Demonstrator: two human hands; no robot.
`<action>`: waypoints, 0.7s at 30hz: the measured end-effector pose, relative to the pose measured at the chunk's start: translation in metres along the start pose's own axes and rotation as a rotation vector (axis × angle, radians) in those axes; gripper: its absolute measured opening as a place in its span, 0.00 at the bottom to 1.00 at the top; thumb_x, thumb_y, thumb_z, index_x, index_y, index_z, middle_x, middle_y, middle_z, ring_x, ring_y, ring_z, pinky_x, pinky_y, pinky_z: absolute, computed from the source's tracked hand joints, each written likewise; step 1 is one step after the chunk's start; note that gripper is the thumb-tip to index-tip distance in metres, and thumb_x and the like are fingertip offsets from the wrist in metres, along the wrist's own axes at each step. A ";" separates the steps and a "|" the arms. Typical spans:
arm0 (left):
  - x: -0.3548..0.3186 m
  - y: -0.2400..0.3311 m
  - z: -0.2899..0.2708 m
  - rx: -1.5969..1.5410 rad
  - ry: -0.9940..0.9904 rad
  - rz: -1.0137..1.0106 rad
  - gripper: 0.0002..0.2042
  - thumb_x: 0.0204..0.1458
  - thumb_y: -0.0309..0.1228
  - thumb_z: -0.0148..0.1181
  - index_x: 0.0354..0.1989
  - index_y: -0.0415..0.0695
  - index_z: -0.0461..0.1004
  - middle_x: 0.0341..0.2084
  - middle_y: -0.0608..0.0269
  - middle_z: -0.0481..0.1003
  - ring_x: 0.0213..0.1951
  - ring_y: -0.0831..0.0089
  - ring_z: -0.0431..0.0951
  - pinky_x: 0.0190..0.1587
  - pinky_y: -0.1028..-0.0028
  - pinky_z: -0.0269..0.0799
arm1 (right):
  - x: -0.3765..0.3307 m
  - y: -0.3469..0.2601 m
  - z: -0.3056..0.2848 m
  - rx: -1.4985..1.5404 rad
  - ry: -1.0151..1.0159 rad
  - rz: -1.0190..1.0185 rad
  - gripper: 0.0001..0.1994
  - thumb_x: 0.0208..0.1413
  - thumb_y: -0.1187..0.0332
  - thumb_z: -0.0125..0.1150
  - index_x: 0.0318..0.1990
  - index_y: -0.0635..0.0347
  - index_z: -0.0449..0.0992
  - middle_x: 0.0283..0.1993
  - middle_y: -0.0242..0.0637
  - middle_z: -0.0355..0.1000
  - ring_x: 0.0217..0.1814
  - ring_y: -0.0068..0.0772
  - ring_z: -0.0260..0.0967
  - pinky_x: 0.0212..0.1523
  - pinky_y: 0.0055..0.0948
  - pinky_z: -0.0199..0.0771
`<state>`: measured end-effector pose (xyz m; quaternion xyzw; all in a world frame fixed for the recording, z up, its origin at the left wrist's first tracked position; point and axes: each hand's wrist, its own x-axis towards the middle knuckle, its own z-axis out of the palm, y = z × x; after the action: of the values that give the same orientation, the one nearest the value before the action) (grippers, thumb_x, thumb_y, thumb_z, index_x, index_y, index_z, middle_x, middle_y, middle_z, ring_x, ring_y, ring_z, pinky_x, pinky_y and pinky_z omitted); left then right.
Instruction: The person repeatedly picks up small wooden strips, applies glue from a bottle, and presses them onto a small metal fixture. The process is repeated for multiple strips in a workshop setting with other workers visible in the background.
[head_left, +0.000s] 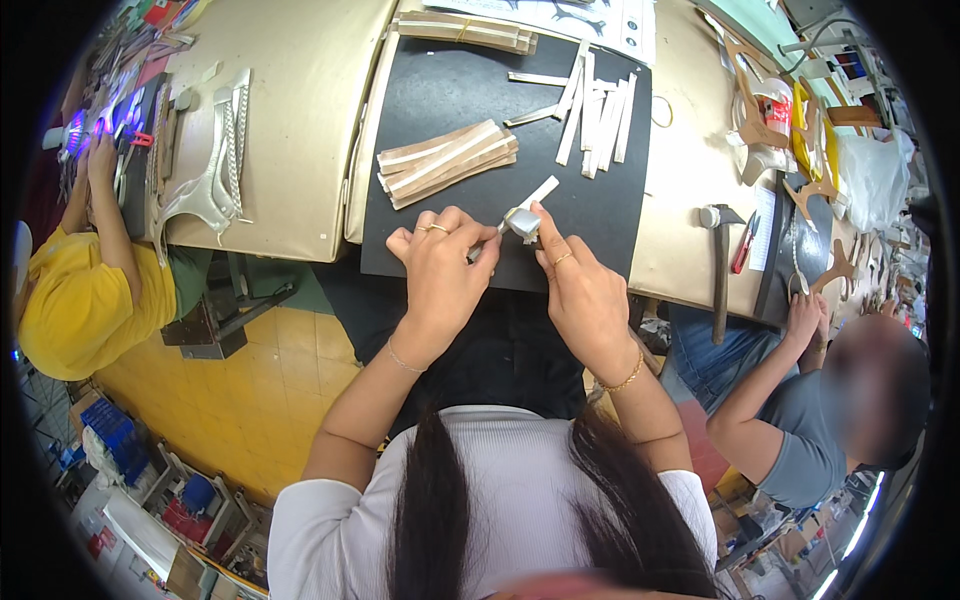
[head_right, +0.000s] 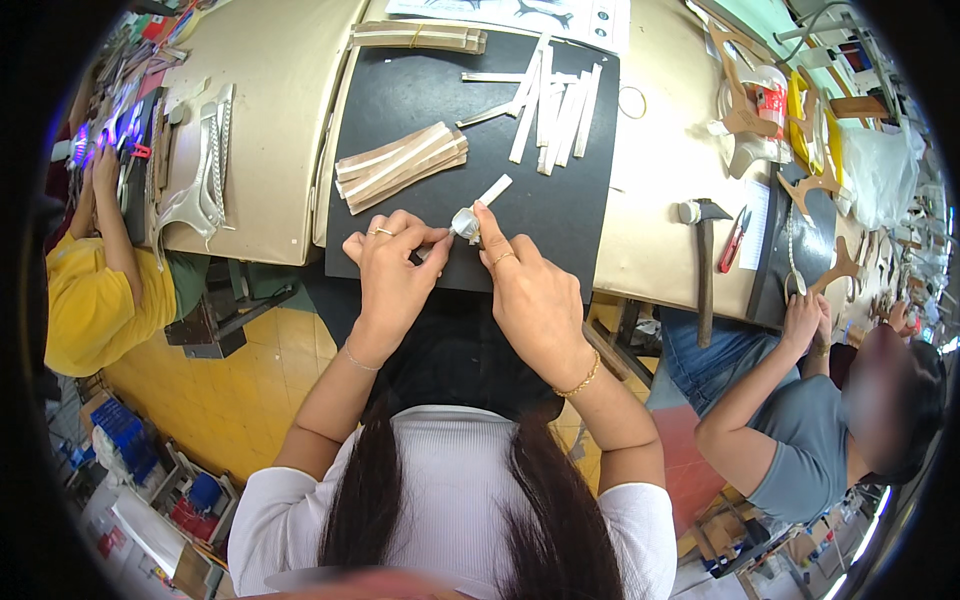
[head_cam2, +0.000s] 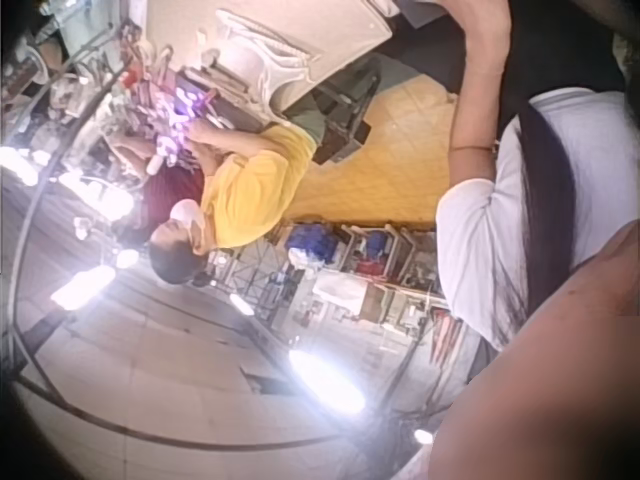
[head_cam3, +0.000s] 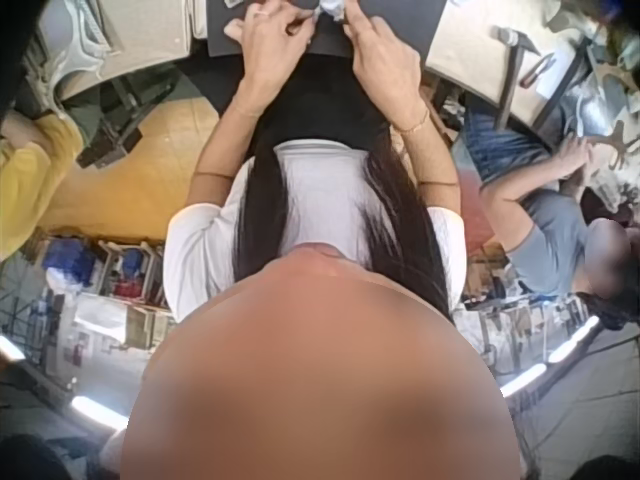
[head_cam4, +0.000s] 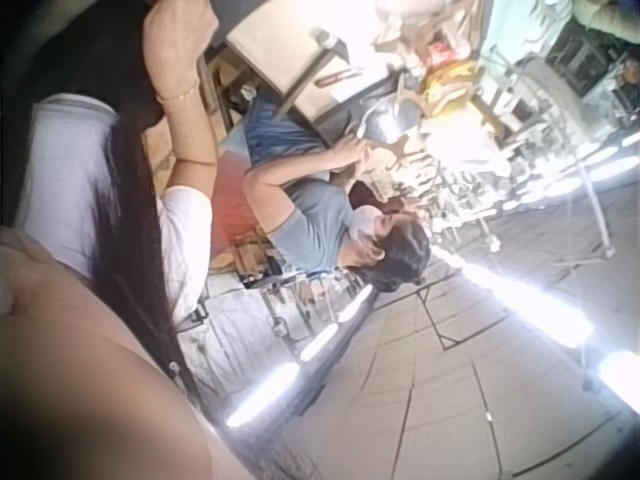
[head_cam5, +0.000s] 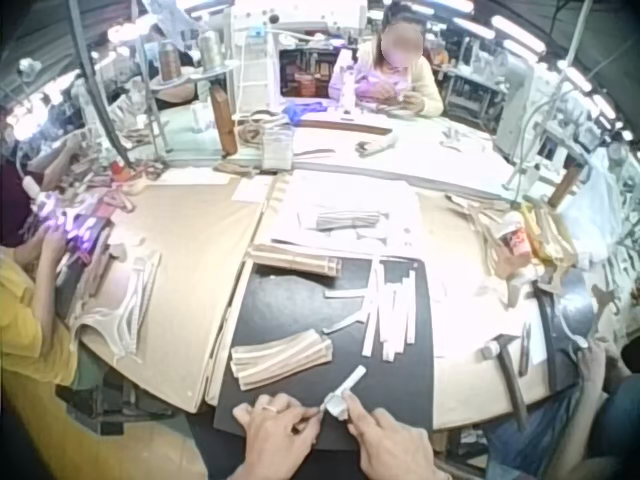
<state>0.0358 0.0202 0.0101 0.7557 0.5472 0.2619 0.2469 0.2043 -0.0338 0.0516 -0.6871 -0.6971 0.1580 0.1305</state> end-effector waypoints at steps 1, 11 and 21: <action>0.000 0.000 0.000 0.002 0.010 0.009 0.03 0.49 0.31 0.72 0.30 0.48 0.86 0.28 0.72 0.76 0.36 0.70 0.72 0.49 0.62 0.51 | 0.001 0.000 -0.001 0.003 0.000 -0.004 0.26 0.67 0.65 0.58 0.72 0.45 0.66 0.30 0.37 0.68 0.24 0.40 0.74 0.25 0.39 0.75; 0.001 0.002 0.001 0.049 0.010 0.031 0.03 0.47 0.29 0.72 0.26 0.48 0.83 0.27 0.72 0.74 0.35 0.70 0.71 0.47 0.62 0.50 | 0.003 -0.008 -0.008 0.061 0.028 -0.042 0.30 0.61 0.73 0.63 0.72 0.50 0.67 0.30 0.36 0.68 0.24 0.39 0.71 0.25 0.37 0.72; -0.002 -0.002 0.001 0.068 0.025 0.087 0.05 0.46 0.31 0.74 0.30 0.49 0.84 0.29 0.74 0.75 0.37 0.71 0.71 0.47 0.62 0.50 | -0.003 -0.005 0.001 0.003 -0.011 -0.029 0.27 0.66 0.66 0.58 0.73 0.45 0.65 0.30 0.37 0.68 0.23 0.41 0.73 0.24 0.39 0.74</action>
<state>0.0350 0.0186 0.0077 0.7834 0.5254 0.2630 0.2026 0.1992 -0.0368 0.0524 -0.6758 -0.7075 0.1607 0.1301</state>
